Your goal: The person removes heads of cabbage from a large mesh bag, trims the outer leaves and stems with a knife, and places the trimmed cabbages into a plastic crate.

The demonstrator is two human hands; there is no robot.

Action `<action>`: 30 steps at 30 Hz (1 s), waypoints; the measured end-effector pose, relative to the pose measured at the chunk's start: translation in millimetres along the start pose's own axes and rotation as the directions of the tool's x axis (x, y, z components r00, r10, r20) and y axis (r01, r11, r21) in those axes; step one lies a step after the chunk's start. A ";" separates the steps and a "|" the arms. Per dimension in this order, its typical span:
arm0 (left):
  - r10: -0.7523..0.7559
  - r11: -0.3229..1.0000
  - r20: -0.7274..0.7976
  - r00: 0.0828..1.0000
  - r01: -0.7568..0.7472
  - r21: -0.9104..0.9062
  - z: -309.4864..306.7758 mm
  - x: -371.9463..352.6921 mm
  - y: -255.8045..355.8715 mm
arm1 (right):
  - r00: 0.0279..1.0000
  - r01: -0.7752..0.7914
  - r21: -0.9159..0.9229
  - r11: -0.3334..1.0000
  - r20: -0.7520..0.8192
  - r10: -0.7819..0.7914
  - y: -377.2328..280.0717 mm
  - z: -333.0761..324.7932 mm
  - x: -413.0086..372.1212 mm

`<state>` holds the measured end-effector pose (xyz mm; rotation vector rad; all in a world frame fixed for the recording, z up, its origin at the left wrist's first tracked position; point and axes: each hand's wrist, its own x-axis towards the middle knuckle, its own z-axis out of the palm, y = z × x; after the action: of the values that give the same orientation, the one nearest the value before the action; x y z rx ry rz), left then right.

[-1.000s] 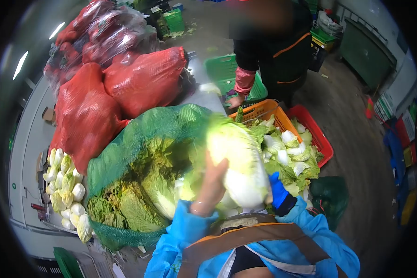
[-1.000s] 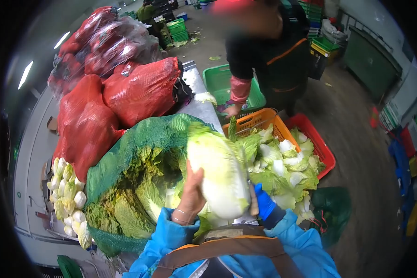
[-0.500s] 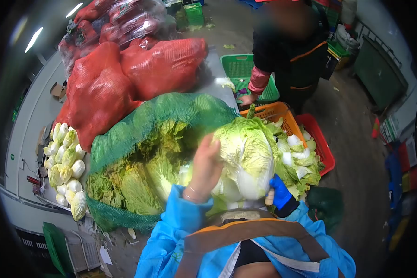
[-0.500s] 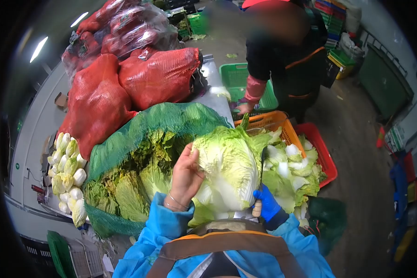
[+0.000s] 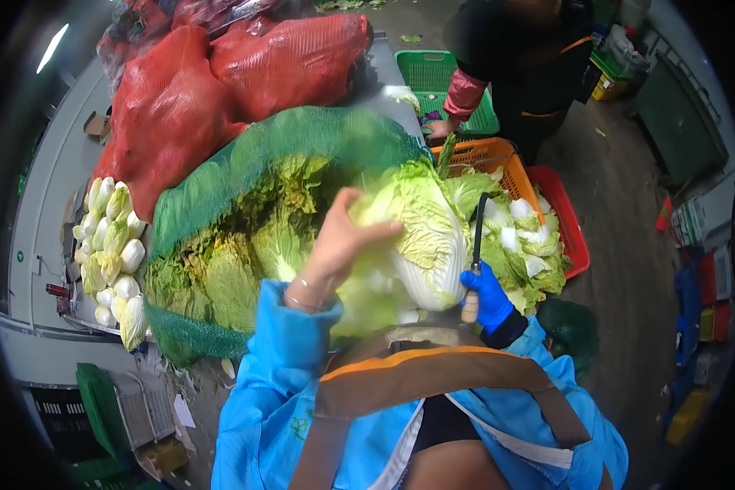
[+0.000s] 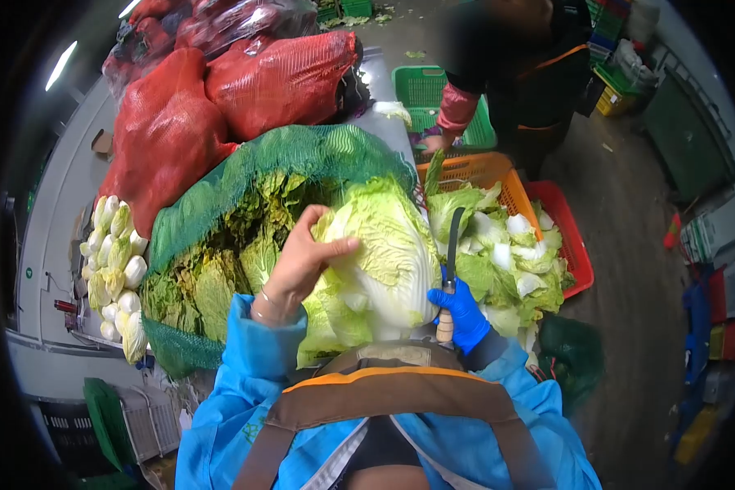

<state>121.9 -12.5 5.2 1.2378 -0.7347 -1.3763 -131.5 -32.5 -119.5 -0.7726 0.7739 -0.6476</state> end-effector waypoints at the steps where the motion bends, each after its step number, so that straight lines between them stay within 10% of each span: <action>1: 0.078 0.995 -0.039 0.996 -0.075 0.071 -1.0 2.7 -2.6 | 0.994 0.076 0.051 0.996 0.077 -0.080 -0.8 4.7 1.9; 3: 0.254 0.919 -0.140 0.957 -0.193 0.344 -6.8 10.5 -17.8 | 0.996 0.068 0.121 0.990 0.047 -0.074 3.8 6.3 2.2; 5: 0.207 0.956 -0.169 0.964 -0.163 0.243 5.1 5.5 -36.0 | 0.997 0.076 0.188 0.979 0.017 -0.080 -1.7 17.7 0.7; 8: 0.254 0.946 -0.145 0.956 -0.214 0.246 40.5 1.5 -55.3 | 0.956 0.270 -0.129 0.954 -0.080 -0.282 -32.0 52.5 -7.5; 11: 0.179 0.933 0.011 0.984 -0.166 -0.319 39.3 11.9 -56.3 | 0.937 0.340 -0.195 0.920 -0.016 -0.350 -34.2 21.8 -4.2; 13: 0.065 0.812 0.251 0.966 0.095 -0.576 25.6 12.3 -51.7 | 0.974 0.133 0.329 0.935 0.128 -0.184 -37.8 0.7 -3.7; 16: 0.075 0.809 0.237 0.969 0.081 -0.583 42.4 9.6 -56.4 | 0.973 -0.136 0.486 0.863 0.228 0.025 -3.4 8.6 1.4; 17: 0.162 0.891 0.017 0.987 -0.139 -0.433 58.9 3.3 -49.1 | 0.990 -0.046 0.430 0.902 0.140 -0.016 13.2 4.5 7.3; 22: 0.181 0.978 -0.066 0.981 -0.187 -0.090 46.6 17.9 -59.0 | 0.972 -0.076 0.321 0.944 0.237 -0.003 3.0 1.0 6.7; 24: 0.190 0.978 -0.226 0.955 -0.203 -0.036 45.1 19.3 -60.4 | 0.980 0.198 0.169 0.966 -0.002 -0.200 7.7 -0.8 10.6; 25: 0.420 0.907 -0.263 0.868 -0.412 0.091 49.3 19.3 -63.6 | 0.980 0.196 0.171 0.966 -0.007 -0.197 14.4 -9.6 15.7; 28: 0.506 0.857 -0.372 0.778 -0.504 0.111 56.8 10.8 -52.0 | 0.977 0.205 0.158 0.966 -0.089 -0.193 31.3 -24.8 22.9; 30: 0.354 0.924 -0.238 0.905 -0.378 -0.062 43.9 -2.9 -46.6 | 0.993 0.097 0.182 0.979 -0.082 -0.083 16.9 -11.3 12.9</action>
<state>65.9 -8.8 -25.6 1.0823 -0.6851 -0.9376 -129.6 -36.9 -143.1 -0.6179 0.7376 -0.8222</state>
